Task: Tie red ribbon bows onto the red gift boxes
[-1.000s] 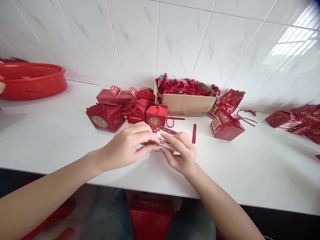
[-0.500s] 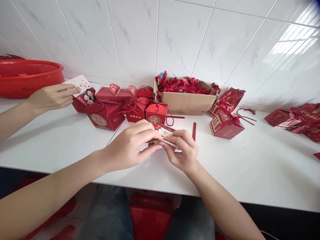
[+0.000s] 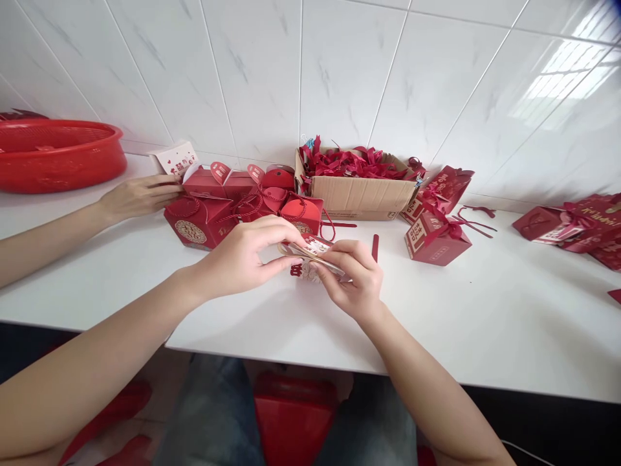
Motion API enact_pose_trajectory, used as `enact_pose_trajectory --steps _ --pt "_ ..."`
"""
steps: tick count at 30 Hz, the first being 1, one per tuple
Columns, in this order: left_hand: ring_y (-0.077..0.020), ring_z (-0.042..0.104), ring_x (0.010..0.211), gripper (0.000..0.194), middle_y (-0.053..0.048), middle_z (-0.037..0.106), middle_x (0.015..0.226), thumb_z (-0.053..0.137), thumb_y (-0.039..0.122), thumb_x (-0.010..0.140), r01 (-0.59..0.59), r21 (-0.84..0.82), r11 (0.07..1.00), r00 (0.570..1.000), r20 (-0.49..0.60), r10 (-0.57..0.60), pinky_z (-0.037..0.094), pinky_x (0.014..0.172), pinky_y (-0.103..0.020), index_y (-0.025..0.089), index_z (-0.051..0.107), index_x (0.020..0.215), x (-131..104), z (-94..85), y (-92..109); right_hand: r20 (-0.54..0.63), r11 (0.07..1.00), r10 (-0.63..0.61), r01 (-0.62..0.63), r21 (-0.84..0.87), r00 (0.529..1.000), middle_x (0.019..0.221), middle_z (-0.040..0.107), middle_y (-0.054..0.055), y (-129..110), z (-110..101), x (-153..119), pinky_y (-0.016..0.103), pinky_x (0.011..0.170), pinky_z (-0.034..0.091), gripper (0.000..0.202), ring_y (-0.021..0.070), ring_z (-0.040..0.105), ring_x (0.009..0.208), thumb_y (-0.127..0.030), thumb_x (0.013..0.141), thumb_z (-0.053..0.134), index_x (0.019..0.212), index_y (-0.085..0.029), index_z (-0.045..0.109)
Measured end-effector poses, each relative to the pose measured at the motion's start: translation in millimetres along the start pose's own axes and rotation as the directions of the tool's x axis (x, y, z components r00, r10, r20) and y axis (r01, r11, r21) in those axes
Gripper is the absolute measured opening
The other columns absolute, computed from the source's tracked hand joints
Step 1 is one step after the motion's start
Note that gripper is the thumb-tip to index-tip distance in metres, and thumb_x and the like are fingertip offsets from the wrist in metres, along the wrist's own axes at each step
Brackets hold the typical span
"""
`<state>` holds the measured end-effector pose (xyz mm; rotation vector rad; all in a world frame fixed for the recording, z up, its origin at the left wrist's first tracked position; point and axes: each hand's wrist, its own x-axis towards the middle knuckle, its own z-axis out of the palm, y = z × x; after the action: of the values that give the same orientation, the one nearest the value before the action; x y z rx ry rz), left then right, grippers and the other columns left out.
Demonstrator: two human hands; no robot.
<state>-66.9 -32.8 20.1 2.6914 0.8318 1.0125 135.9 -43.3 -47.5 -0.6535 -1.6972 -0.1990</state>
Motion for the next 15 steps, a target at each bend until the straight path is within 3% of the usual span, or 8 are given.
enact_pose_trajectory --steps 4,9,15 --pt "-0.0147 0.065 0.088 0.013 -0.003 0.071 0.094 0.064 0.018 0.086 -0.032 0.013 0.999 0.999 -0.015 0.033 0.052 0.081 -0.025 0.02 0.068 0.098 0.6 -1.4 1.3 0.037 0.999 0.027 -0.028 0.041 0.999 0.092 0.071 0.007 -2.9 -2.2 2.5 0.033 0.067 0.054 0.016 0.0181 0.069 0.083 -0.017 0.081 0.069 0.097 -0.021 0.067" --pt "-0.0148 0.067 0.086 0.011 0.0 0.074 0.088 0.065 0.019 0.086 -0.108 0.119 0.987 0.992 -0.045 0.114 0.051 0.083 -0.028 0.023 0.07 0.094 1.7 -3.7 6.0 0.071 1.0 0.003 -0.004 0.021 0.997 0.076 0.07 0.002 -6.4 -6.3 5.7 0.03 0.06 0.049 0.011 0.0142 0.063 0.068 -0.017 0.083 0.067 0.093 -0.022 0.069" --pt "-0.0173 0.068 0.084 0.012 0.004 0.075 0.083 0.063 0.021 0.085 -0.135 0.266 0.955 0.988 -0.042 0.151 0.05 0.082 -0.034 0.029 0.072 0.087 4.3 -8.3 13.3 0.101 0.999 -0.005 0.01 -0.048 0.995 0.072 0.069 0.001 -5.2 -8.4 3.8 0.03 0.058 0.045 0.012 0.0137 0.06 0.064 -0.015 0.084 0.064 0.091 -0.023 0.069"
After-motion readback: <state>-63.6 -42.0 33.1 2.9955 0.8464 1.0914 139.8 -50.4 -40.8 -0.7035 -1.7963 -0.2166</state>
